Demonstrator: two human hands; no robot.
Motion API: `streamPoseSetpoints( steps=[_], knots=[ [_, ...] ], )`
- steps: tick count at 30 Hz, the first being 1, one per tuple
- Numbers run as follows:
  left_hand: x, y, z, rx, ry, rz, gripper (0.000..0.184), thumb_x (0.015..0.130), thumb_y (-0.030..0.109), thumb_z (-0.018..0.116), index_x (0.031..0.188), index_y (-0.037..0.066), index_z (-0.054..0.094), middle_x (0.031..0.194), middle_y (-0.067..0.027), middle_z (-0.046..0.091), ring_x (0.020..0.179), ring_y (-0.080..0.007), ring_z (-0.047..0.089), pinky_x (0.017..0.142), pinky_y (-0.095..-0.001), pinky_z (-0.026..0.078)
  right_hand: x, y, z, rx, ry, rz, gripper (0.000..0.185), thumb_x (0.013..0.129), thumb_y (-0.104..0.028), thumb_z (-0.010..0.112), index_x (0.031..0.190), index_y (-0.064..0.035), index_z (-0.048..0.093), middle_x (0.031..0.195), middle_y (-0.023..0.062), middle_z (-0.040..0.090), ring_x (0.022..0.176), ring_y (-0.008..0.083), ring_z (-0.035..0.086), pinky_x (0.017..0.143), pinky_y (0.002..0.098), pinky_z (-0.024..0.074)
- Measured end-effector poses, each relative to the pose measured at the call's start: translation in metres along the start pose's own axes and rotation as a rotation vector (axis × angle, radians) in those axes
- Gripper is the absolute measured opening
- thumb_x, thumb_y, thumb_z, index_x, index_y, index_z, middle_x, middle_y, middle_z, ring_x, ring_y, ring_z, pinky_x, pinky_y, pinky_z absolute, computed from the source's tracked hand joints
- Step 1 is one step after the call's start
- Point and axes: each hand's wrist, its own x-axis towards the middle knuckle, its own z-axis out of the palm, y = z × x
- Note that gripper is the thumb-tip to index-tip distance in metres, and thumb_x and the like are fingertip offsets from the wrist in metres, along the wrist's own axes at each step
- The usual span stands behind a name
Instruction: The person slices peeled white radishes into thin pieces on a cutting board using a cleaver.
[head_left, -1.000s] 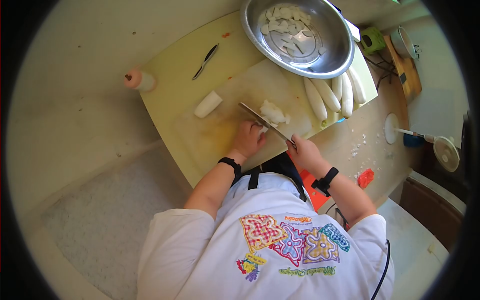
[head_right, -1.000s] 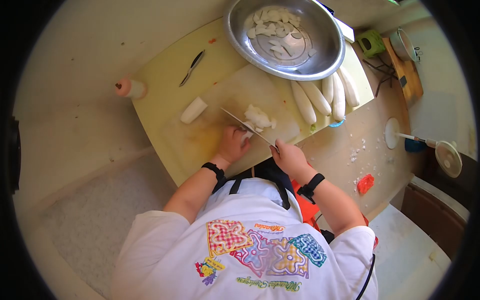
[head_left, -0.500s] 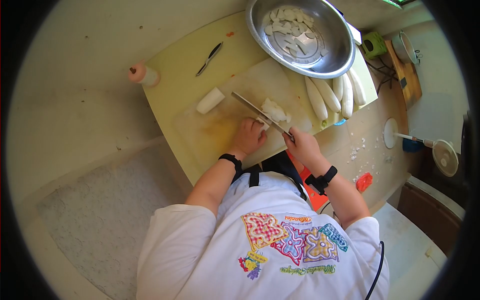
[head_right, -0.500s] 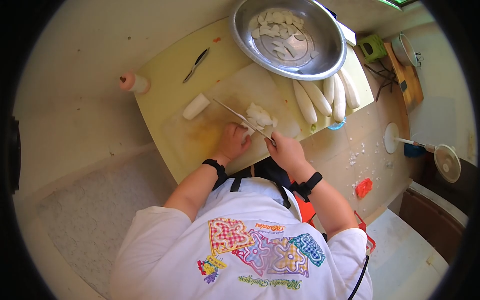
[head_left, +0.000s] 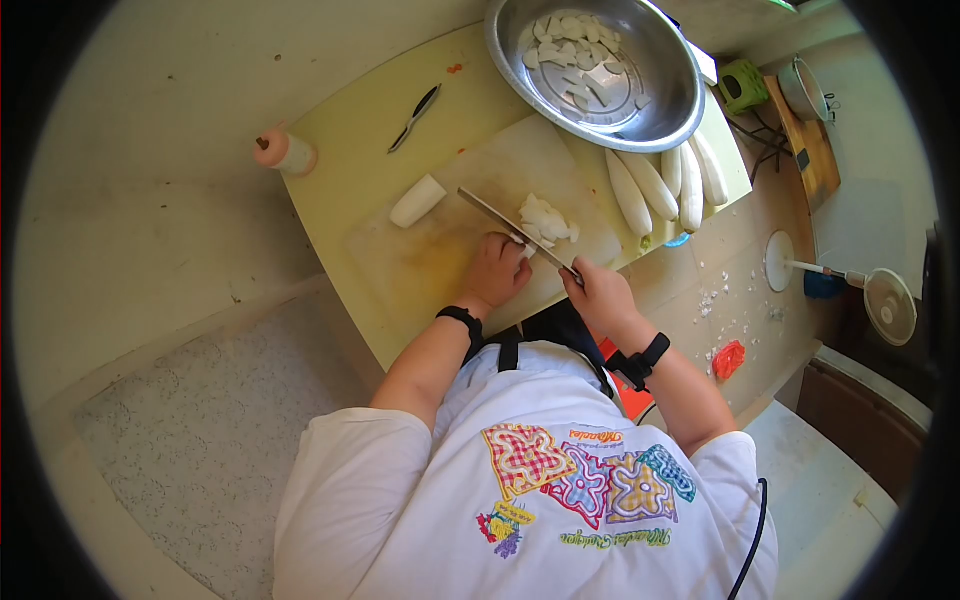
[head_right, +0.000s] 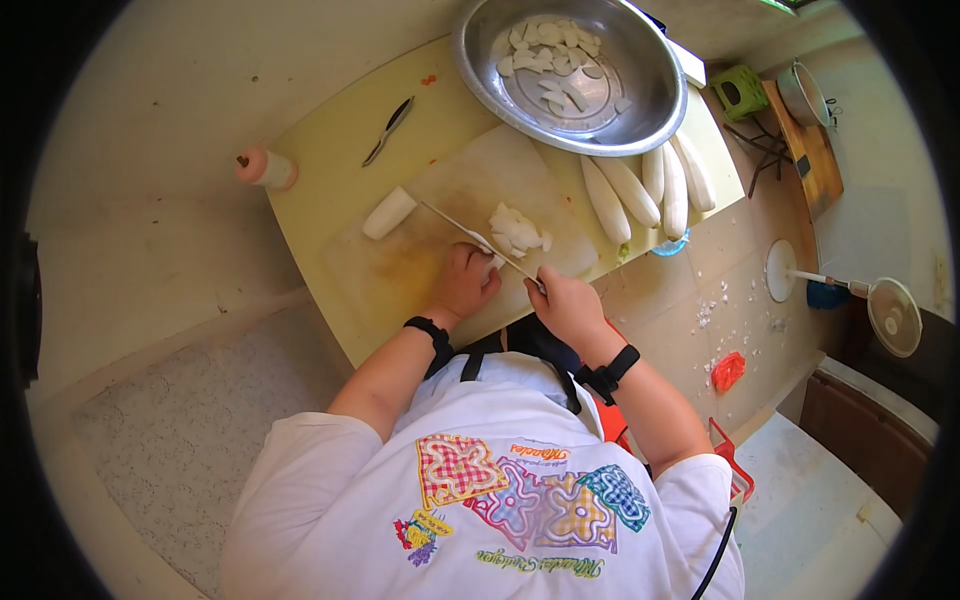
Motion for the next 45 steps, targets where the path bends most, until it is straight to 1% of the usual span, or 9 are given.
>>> streamPoseSetpoints(
  steps=[6,22,25,27,31,34,41,43,45],
  knots=[
    [0.0,0.0,0.001,-0.009,-0.001,-0.007,0.032,0.075,0.009,0.071,0.104,0.005,0.06,0.107,-0.0172,0.055,0.101,-0.0386,0.054,0.087,-0.0466,0.049,0.0,-0.002,-0.001,-0.009,-0.013,0.003,0.03,0.097,-0.032,0.06,0.086,-0.0043,0.056,0.068,0.0214,0.063,0.066,0.0453,0.062,0.06,0.0551,0.0482],
    [-0.001,-0.003,0.001,-0.005,-0.016,-0.014,0.033,0.075,0.011,0.072,0.104,0.006,0.06,0.107,-0.0171,0.056,0.101,-0.0389,0.055,0.088,-0.0466,0.049,0.005,0.006,0.002,0.024,-0.107,-0.002,0.03,0.099,-0.03,0.058,0.088,-0.0024,0.053,0.069,0.0241,0.063,0.066,0.0478,0.061,0.061,0.0576,0.0475],
    [-0.001,-0.003,0.001,0.011,-0.006,-0.005,0.032,0.075,0.012,0.073,0.103,0.006,0.061,0.107,-0.0167,0.056,0.101,-0.0386,0.055,0.087,-0.0465,0.049,0.011,0.012,0.014,-0.009,-0.116,0.008,0.029,0.099,-0.03,0.057,0.09,-0.0028,0.053,0.069,0.0243,0.063,0.066,0.0478,0.061,0.061,0.0575,0.0479],
    [0.001,0.0,-0.002,0.033,-0.006,-0.01,0.032,0.073,0.009,0.072,0.104,0.007,0.061,0.103,-0.0165,0.055,0.095,-0.0384,0.056,0.082,-0.0467,0.051,0.015,0.014,0.017,-0.003,-0.141,0.024,0.028,0.099,-0.03,0.057,0.091,-0.003,0.053,0.069,0.024,0.063,0.066,0.0476,0.061,0.062,0.0575,0.0484],
    [-0.004,-0.006,0.01,-0.018,0.021,-0.007,0.033,0.073,0.01,0.072,0.104,0.007,0.062,0.103,-0.0163,0.056,0.095,-0.0385,0.056,0.081,-0.0465,0.051,0.018,0.017,0.019,-0.064,-0.181,0.036,0.027,0.099,-0.029,0.055,0.093,-0.0032,0.053,0.07,0.0238,0.064,0.067,0.0468,0.063,0.064,0.0575,0.0499],
    [-0.001,-0.004,0.005,-0.002,0.01,-0.019,0.033,0.073,0.01,0.072,0.104,0.007,0.062,0.103,-0.0164,0.056,0.096,-0.039,0.056,0.082,-0.0467,0.05,0.015,0.017,0.023,-0.027,-0.156,0.054,0.029,0.1,-0.03,0.057,0.092,-0.0027,0.052,0.069,0.025,0.062,0.067,0.0477,0.061,0.062,0.0566,0.0475],
    [-0.002,-0.005,0.006,0.009,0.014,0.005,0.031,0.074,0.011,0.072,0.102,0.007,0.062,0.102,-0.0168,0.056,0.095,-0.0391,0.055,0.083,-0.048,0.048,0.016,0.019,0.019,-0.02,-0.114,0.042,0.028,0.1,-0.03,0.057,0.094,-0.0036,0.054,0.07,0.0248,0.063,0.068,0.0474,0.062,0.062,0.0569,0.0477],
    [-0.001,-0.006,0.006,0.028,0.016,0.018,0.03,0.074,0.011,0.072,0.102,0.006,0.062,0.102,-0.0168,0.056,0.095,-0.0391,0.055,0.083,-0.0481,0.048,0.019,0.019,0.015,-0.036,-0.146,0.086,0.03,0.099,-0.034,0.057,0.093,-0.0043,0.056,0.074,0.0241,0.066,0.073,0.0464,0.064,0.066,0.0559,0.0504],
    [-0.004,-0.006,0.004,0.053,-0.028,0.006,0.029,0.075,0.011,0.072,0.101,0.005,0.062,0.101,-0.0172,0.056,0.095,-0.0393,0.055,0.084,-0.0482,0.048,0.021,0.022,0.015,0.016,-0.115,0.095,0.03,0.098,-0.034,0.059,0.093,-0.0041,0.056,0.074,0.0234,0.065,0.073,0.0459,0.064,0.064,0.0547,0.049]
  ],
)
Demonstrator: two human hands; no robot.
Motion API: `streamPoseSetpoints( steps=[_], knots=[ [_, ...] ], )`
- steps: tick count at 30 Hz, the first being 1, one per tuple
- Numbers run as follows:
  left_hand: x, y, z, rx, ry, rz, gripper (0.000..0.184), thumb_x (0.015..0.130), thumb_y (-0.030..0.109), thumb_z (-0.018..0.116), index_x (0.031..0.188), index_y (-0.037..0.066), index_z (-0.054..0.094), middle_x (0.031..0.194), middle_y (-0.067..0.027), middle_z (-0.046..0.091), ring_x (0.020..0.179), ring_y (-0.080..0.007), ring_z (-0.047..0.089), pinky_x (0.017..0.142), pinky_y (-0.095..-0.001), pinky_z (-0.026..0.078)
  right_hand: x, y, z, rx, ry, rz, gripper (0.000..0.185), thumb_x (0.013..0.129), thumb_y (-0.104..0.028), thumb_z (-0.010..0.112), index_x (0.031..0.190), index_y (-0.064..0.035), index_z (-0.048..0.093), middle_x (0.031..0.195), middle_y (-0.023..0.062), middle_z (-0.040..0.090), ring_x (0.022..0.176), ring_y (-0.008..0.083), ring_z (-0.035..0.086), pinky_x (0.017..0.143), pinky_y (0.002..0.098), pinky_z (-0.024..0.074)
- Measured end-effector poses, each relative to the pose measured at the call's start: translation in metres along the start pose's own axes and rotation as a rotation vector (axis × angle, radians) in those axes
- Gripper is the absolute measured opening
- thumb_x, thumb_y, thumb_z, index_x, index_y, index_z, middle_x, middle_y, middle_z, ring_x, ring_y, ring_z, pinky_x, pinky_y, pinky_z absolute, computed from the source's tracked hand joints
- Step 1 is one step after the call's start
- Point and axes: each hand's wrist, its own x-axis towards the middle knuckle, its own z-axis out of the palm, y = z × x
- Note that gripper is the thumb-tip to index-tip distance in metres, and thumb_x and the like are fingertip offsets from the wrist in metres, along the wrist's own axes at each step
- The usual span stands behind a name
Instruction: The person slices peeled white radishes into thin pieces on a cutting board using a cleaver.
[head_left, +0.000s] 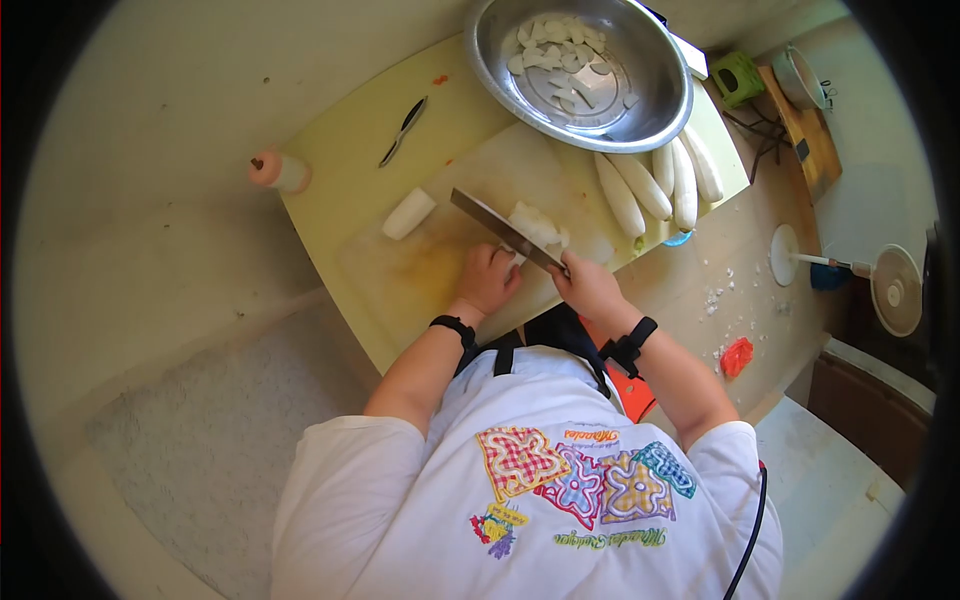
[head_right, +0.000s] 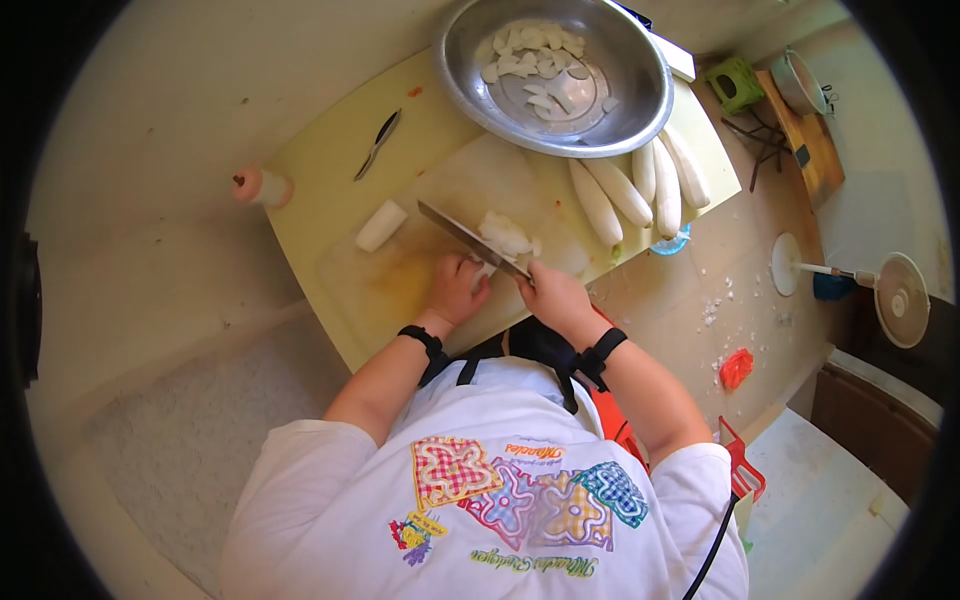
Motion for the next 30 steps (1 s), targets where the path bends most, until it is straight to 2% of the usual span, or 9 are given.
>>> streamPoseSetpoints(
  steps=[8,13,25,27,28,30],
  knots=[
    [-0.001,0.002,0.003,-0.029,0.049,0.006,0.029,0.075,0.01,0.071,0.101,0.003,0.061,0.101,-0.0183,0.055,0.096,-0.0398,0.055,0.083,-0.0475,0.049,-0.017,-0.004,-0.006,0.059,0.111,-0.036,0.028,0.097,-0.032,0.062,0.092,-0.0046,0.058,0.072,0.0222,0.065,0.069,0.0455,0.063,0.063,0.0549,0.0488],
    [0.0,0.0,0.003,-0.04,0.039,-0.01,0.033,0.076,0.01,0.073,0.104,0.005,0.058,0.104,-0.0192,0.053,0.098,-0.0394,0.054,0.084,-0.0466,0.049,-0.026,-0.013,-0.009,0.061,0.118,-0.053,0.028,0.097,-0.03,0.063,0.089,-0.0037,0.056,0.071,0.0221,0.063,0.069,0.0451,0.061,0.06,0.0525,0.0461],
    [0.002,0.004,-0.003,-0.022,0.032,-0.002,0.033,0.076,0.011,0.073,0.105,0.006,0.057,0.106,-0.0179,0.054,0.102,-0.0391,0.053,0.087,-0.0472,0.048,-0.025,-0.013,-0.004,0.026,0.078,-0.048,0.03,0.097,-0.032,0.062,0.09,-0.0039,0.055,0.071,0.0218,0.063,0.069,0.0454,0.062,0.061,0.0535,0.0464],
    [0.002,0.004,-0.003,-0.029,0.036,-0.002,0.033,0.076,0.01,0.069,0.107,0.003,0.06,0.106,-0.0195,0.054,0.101,-0.0411,0.053,0.087,-0.0487,0.049,-0.024,-0.013,-0.004,0.01,0.079,-0.05,0.03,0.097,-0.032,0.061,0.09,-0.0039,0.056,0.071,0.0215,0.064,0.068,0.0449,0.063,0.061,0.0538,0.0485],
    [0.001,0.004,-0.003,-0.03,0.036,-0.003,0.033,0.076,0.01,0.069,0.107,0.003,0.06,0.106,-0.0195,0.054,0.101,-0.0411,0.053,0.087,-0.0487,0.049,-0.024,-0.014,-0.004,-0.006,0.082,-0.052,0.03,0.096,-0.033,0.061,0.09,-0.0039,0.057,0.07,0.0211,0.065,0.067,0.0444,0.064,0.062,0.0541,0.0507],
    [0.001,0.003,-0.002,-0.022,0.01,-0.016,0.033,0.076,0.011,0.073,0.105,0.005,0.058,0.109,-0.0186,0.054,0.104,-0.0397,0.052,0.088,-0.0468,0.048,-0.025,-0.017,-0.007,-0.001,0.079,-0.058,0.03,0.097,-0.032,0.061,0.09,-0.0037,0.056,0.071,0.0215,0.064,0.068,0.045,0.063,0.061,0.0541,0.0488]
  ],
)
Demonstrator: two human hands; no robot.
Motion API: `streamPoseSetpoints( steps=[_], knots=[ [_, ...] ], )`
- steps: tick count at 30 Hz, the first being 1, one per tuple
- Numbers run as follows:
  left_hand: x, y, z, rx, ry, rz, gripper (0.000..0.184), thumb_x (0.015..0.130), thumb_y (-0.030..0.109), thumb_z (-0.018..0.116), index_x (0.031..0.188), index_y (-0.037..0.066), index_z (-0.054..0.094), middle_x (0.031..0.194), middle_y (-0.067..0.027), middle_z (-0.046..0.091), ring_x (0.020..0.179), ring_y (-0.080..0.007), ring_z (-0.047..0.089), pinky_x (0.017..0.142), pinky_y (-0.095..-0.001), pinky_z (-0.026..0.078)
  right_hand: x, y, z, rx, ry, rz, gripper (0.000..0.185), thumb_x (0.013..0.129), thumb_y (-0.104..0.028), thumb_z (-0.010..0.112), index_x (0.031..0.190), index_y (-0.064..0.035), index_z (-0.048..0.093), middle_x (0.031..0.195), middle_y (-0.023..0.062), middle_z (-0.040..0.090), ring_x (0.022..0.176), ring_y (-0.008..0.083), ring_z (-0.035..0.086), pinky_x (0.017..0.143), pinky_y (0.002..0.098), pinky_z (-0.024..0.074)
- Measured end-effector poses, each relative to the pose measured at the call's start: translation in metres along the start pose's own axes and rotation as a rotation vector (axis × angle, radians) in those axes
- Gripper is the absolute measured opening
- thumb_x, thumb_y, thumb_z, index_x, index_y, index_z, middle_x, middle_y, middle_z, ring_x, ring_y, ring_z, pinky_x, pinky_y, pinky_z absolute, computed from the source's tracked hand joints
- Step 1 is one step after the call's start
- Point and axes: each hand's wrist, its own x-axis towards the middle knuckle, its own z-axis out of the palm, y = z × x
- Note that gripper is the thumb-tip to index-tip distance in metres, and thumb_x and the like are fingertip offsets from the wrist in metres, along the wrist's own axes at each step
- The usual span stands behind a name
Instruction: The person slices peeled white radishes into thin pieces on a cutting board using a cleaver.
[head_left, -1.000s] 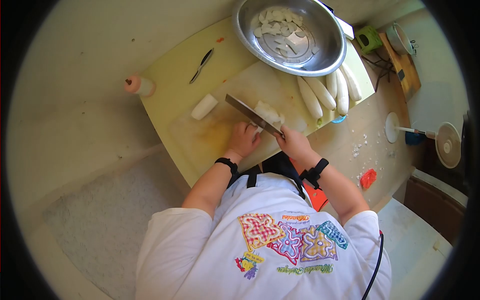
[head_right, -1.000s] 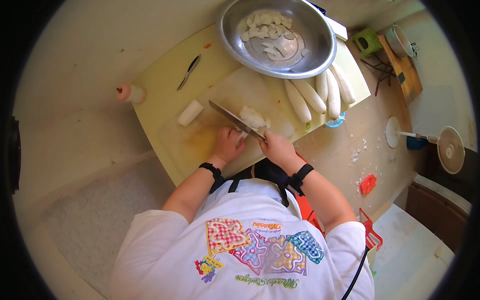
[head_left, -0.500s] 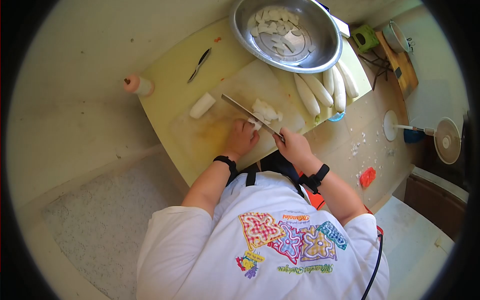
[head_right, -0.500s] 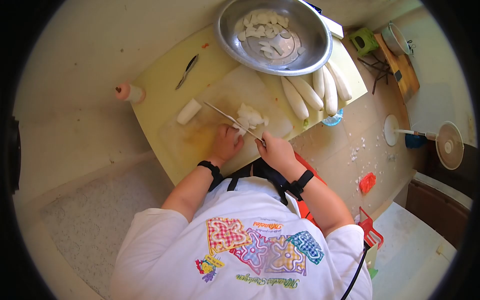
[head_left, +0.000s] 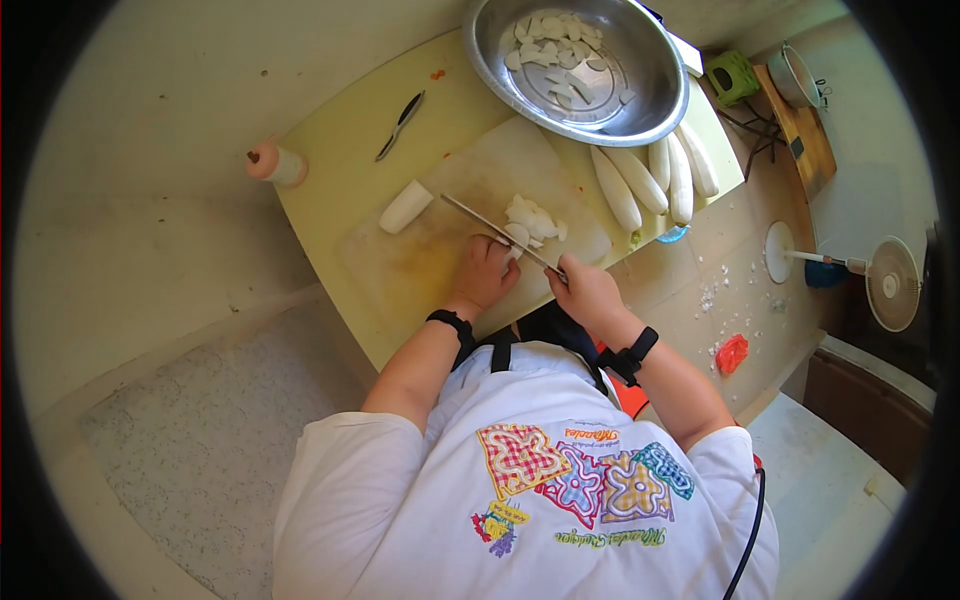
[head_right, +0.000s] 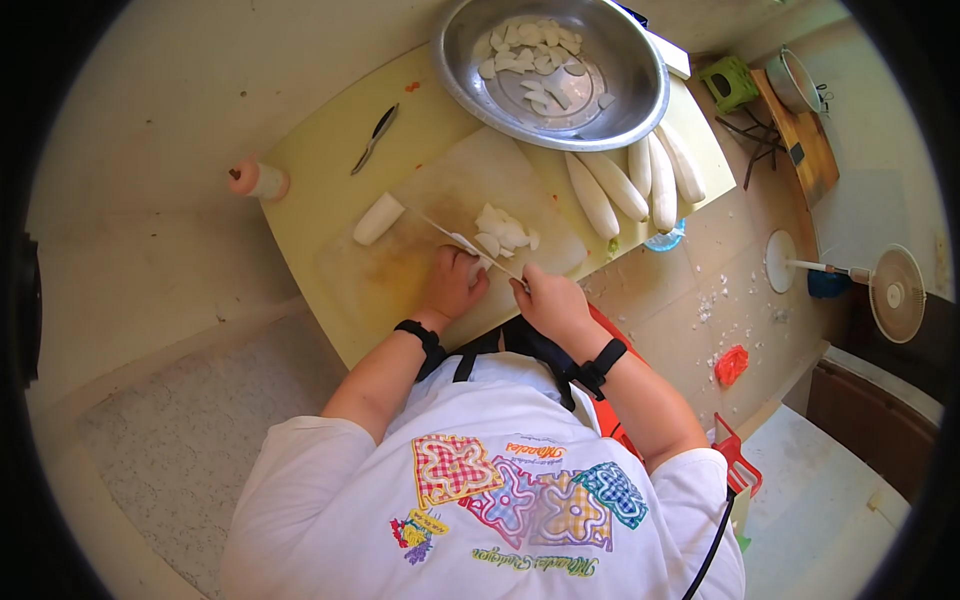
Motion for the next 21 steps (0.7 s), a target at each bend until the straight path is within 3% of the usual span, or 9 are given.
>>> streamPoseSetpoints(
  steps=[13,21],
  knots=[
    [0.003,0.001,-0.004,0.016,-0.032,-0.019,0.04,0.076,0.015,0.073,0.114,0.007,0.061,0.116,-0.0202,0.054,0.107,-0.0418,0.051,0.092,-0.0496,0.047,0.007,-0.006,-0.006,-0.075,-0.117,-0.023,0.027,0.099,-0.029,0.057,0.092,-0.0032,0.052,0.068,0.0231,0.064,0.067,0.0462,0.063,0.061,0.0559,0.0493],
    [0.008,0.003,-0.009,-0.025,0.019,-0.002,0.039,0.073,0.011,0.072,0.111,0.012,0.063,0.105,-0.0161,0.056,0.097,-0.0387,0.055,0.081,-0.0462,0.051,0.018,-0.003,0.007,-0.037,-0.154,0.032,0.028,0.099,-0.027,0.059,0.091,-0.0018,0.052,0.069,0.0228,0.063,0.067,0.0463,0.062,0.06,0.0546,0.048]
  ],
)
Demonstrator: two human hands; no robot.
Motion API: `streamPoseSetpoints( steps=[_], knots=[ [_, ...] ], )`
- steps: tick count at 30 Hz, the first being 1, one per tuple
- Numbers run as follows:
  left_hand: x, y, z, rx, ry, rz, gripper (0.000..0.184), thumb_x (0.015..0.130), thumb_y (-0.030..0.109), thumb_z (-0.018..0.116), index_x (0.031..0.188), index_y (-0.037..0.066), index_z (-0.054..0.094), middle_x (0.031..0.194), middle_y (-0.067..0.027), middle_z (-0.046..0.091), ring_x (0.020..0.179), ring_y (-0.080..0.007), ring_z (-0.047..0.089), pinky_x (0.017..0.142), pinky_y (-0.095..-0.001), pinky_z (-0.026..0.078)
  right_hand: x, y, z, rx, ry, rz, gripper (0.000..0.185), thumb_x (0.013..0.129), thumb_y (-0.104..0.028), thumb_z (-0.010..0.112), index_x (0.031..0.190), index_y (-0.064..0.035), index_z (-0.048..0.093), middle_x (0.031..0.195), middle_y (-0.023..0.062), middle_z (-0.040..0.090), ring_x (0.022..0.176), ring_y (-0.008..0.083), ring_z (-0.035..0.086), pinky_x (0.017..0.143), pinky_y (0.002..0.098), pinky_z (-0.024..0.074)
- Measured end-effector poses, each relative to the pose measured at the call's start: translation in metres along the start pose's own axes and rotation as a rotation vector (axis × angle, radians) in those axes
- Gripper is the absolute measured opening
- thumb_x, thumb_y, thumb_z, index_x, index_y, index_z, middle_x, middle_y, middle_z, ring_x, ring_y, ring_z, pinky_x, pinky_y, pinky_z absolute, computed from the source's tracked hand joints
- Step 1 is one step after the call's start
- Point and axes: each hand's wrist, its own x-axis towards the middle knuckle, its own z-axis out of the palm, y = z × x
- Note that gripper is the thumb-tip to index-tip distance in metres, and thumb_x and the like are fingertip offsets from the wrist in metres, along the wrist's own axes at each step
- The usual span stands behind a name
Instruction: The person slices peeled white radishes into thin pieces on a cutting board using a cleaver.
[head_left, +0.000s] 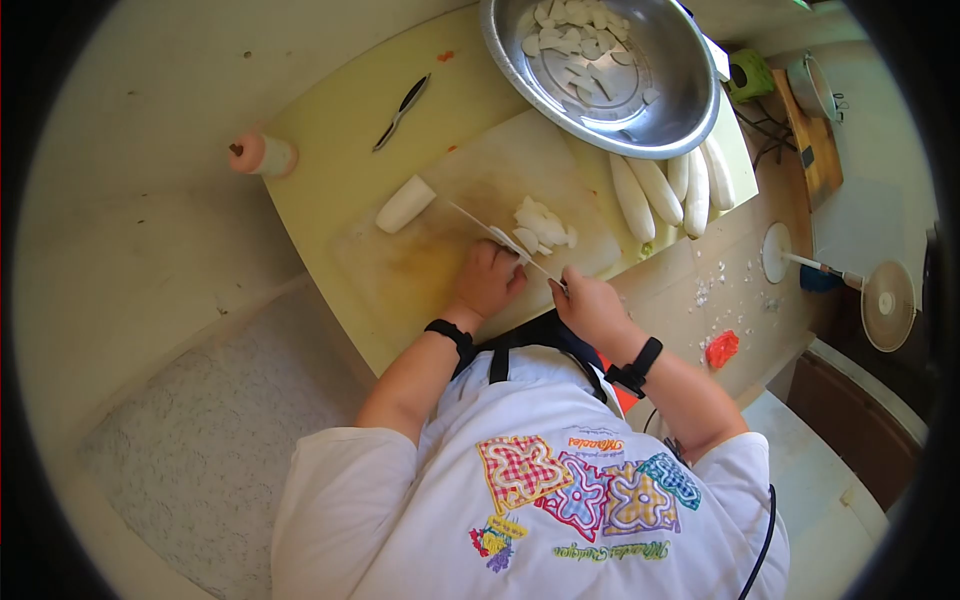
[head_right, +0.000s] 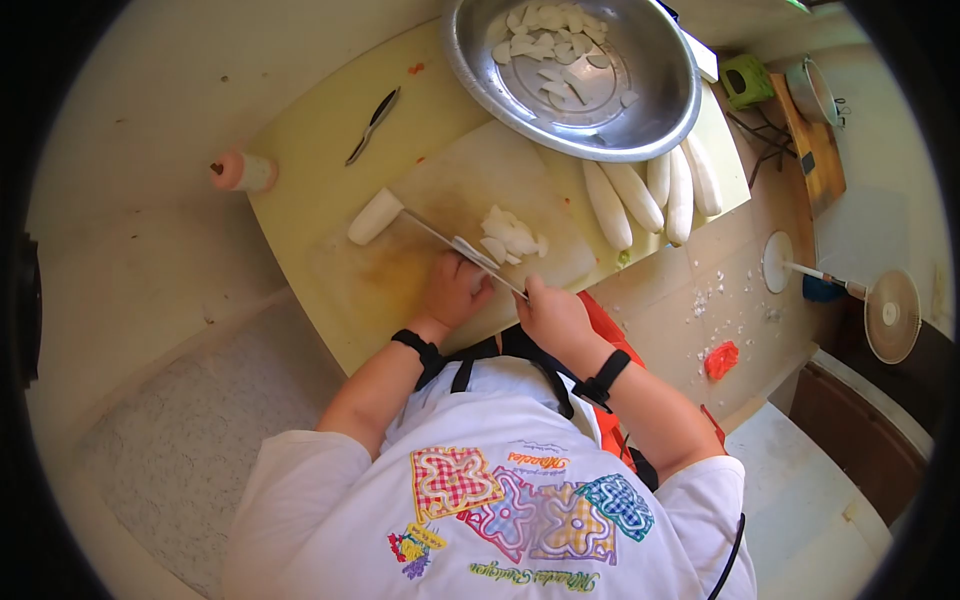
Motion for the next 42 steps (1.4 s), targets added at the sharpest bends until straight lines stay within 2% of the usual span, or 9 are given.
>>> streamPoseSetpoints(
  steps=[8,18,23,29,31,35,37,42],
  knots=[
    [-0.002,-0.002,0.006,-0.007,-0.019,-0.035,0.04,0.073,0.012,0.073,0.111,0.012,0.062,0.106,-0.0166,0.056,0.094,-0.0395,0.055,0.08,-0.0481,0.05,0.01,0.005,0.013,-0.043,0.003,-0.012,0.022,0.096,-0.025,0.057,0.097,-0.0035,0.051,0.068,0.0232,0.064,0.066,0.0454,0.064,0.061,0.0568,0.0506],
    [-0.006,-0.004,0.011,-0.011,0.009,0.007,0.032,0.074,0.012,0.071,0.103,0.005,0.059,0.102,-0.0183,0.054,0.095,-0.0406,0.053,0.083,-0.0489,0.047,0.007,0.011,0.019,-0.022,0.074,-0.017,0.026,0.098,-0.03,0.056,0.097,-0.0045,0.053,0.072,0.0244,0.066,0.07,0.0462,0.065,0.065,0.0576,0.0507],
    [-0.005,-0.005,0.01,-0.008,0.007,-0.004,0.029,0.076,0.012,0.071,0.102,0.005,0.059,0.102,-0.0186,0.053,0.096,-0.0408,0.053,0.084,-0.0491,0.047,0.007,0.008,0.014,-0.012,0.078,0.016,0.026,0.098,-0.033,0.056,0.097,-0.0065,0.054,0.074,0.0237,0.066,0.073,0.0468,0.064,0.067,0.0575,0.0503],
    [-0.01,-0.004,0.011,-0.008,0.014,-0.003,0.029,0.076,0.011,0.073,0.101,0.004,0.059,0.102,-0.0196,0.053,0.097,-0.0409,0.053,0.085,-0.0487,0.047,-0.011,-0.002,-0.007,0.114,0.135,0.049,0.03,0.098,-0.036,0.058,0.093,-0.0064,0.055,0.074,0.0223,0.065,0.072,0.0459,0.063,0.064,0.0556,0.0487],
    [-0.013,-0.006,0.014,-0.004,0.024,-0.005,0.03,0.075,0.011,0.074,0.101,0.004,0.059,0.103,-0.0197,0.054,0.097,-0.0402,0.054,0.086,-0.0481,0.047,-0.017,-0.003,-0.011,0.082,0.151,0.026,0.028,0.1,-0.033,0.058,0.092,-0.0057,0.056,0.065,0.0163,0.064,0.066,0.0383,0.066,0.061,0.0483,0.0489],
    [-0.01,-0.005,0.011,-0.041,-0.007,-0.028,0.031,0.075,0.011,0.072,0.102,0.002,0.059,0.104,-0.0206,0.053,0.1,-0.041,0.053,0.087,-0.0478,0.048,-0.022,-0.003,-0.011,0.099,0.153,0.001,0.029,0.099,-0.032,0.059,0.09,-0.0051,0.055,0.064,0.0172,0.063,0.066,0.0403,0.064,0.06,0.0499,0.0481],
    [-0.008,-0.002,0.008,-0.045,-0.024,-0.035,0.032,0.075,0.011,0.071,0.103,0.002,0.059,0.106,-0.0212,0.053,0.101,-0.042,0.052,0.087,-0.0482,0.049,-0.024,-0.005,-0.01,0.045,0.162,-0.028,0.029,0.097,-0.034,0.06,0.092,-0.0053,0.056,0.071,0.0217,0.065,0.068,0.0453,0.063,0.062,0.0549,0.0494],
    [-0.006,0.002,0.004,-0.024,-0.013,-0.043,0.037,0.075,0.011,0.07,0.11,0.003,0.061,0.11,-0.0203,0.054,0.105,-0.0407,0.052,0.09,-0.0473,0.049,-0.022,-0.002,-0.001,0.002,0.183,-0.058,0.029,0.097,-0.033,0.06,0.091,-0.005,0.056,0.071,0.0213,0.065,0.067,0.045,0.063,0.062,0.0547,0.05]
  ],
)
